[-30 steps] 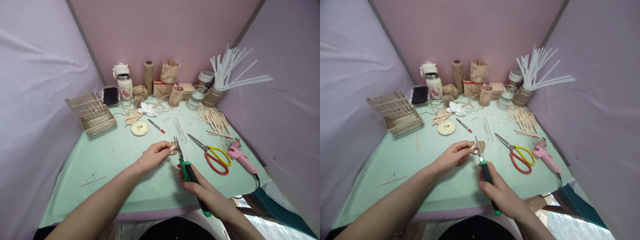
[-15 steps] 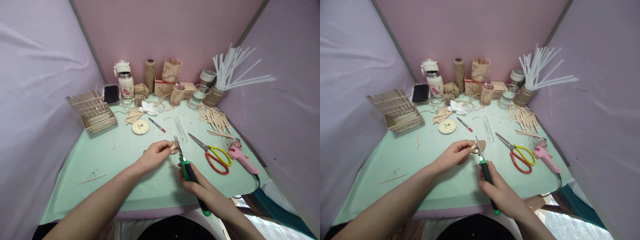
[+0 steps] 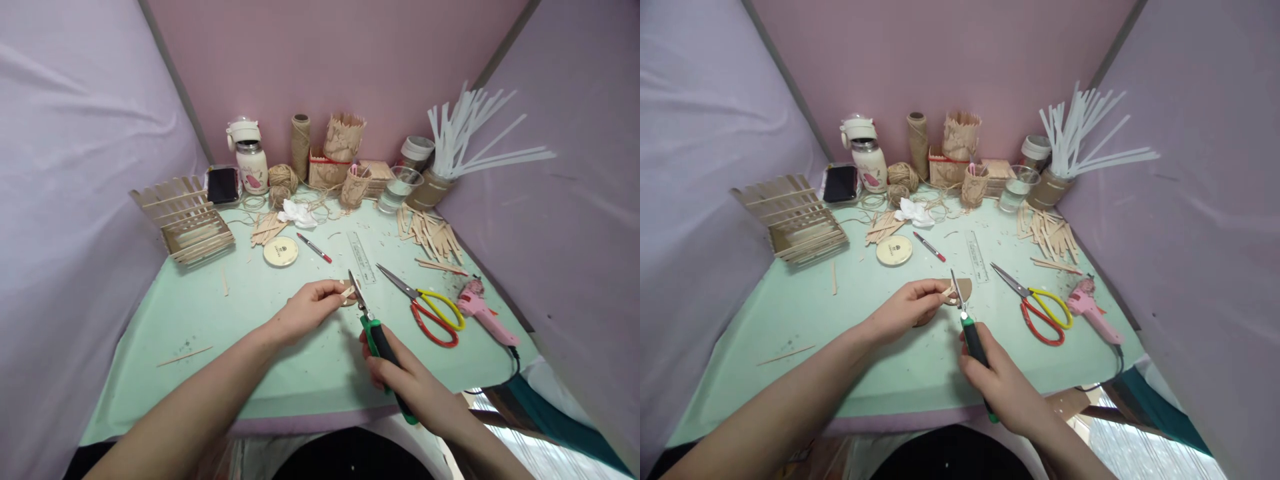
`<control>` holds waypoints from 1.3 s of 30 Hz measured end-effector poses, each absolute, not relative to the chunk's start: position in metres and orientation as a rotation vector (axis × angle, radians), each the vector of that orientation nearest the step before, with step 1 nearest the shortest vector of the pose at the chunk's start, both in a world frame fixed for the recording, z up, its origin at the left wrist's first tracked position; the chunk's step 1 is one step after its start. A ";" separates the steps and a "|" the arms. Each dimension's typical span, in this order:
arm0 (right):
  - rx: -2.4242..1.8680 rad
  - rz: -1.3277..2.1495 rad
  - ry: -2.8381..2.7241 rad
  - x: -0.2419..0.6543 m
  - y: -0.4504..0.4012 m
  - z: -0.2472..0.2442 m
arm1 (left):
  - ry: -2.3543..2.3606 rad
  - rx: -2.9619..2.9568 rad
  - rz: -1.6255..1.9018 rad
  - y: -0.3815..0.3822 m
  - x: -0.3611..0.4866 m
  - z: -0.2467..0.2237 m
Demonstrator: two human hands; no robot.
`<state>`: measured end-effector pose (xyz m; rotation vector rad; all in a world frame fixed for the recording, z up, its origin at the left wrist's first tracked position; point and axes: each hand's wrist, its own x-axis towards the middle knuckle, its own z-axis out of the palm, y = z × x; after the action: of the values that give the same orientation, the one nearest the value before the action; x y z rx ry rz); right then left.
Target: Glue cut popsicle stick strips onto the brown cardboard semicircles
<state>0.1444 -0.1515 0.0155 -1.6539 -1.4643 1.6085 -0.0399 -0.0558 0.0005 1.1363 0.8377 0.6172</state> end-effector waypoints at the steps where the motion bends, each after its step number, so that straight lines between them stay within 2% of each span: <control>1: -1.643 1.618 -1.444 0.145 -0.151 0.015 | 0.845 1.116 0.610 -0.055 -0.040 0.000; 8: -1.466 1.847 -1.319 0.162 -0.153 0.012 | 0.860 1.023 0.602 -0.054 -0.041 -0.002; 39: -1.717 1.662 -1.440 0.153 -0.159 0.020 | 0.854 1.063 0.591 -0.054 -0.042 -0.006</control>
<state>0.1534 -0.1586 0.0202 -1.7166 -1.4400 1.6622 -0.0416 -0.0542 -0.0055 1.0630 0.8539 0.5915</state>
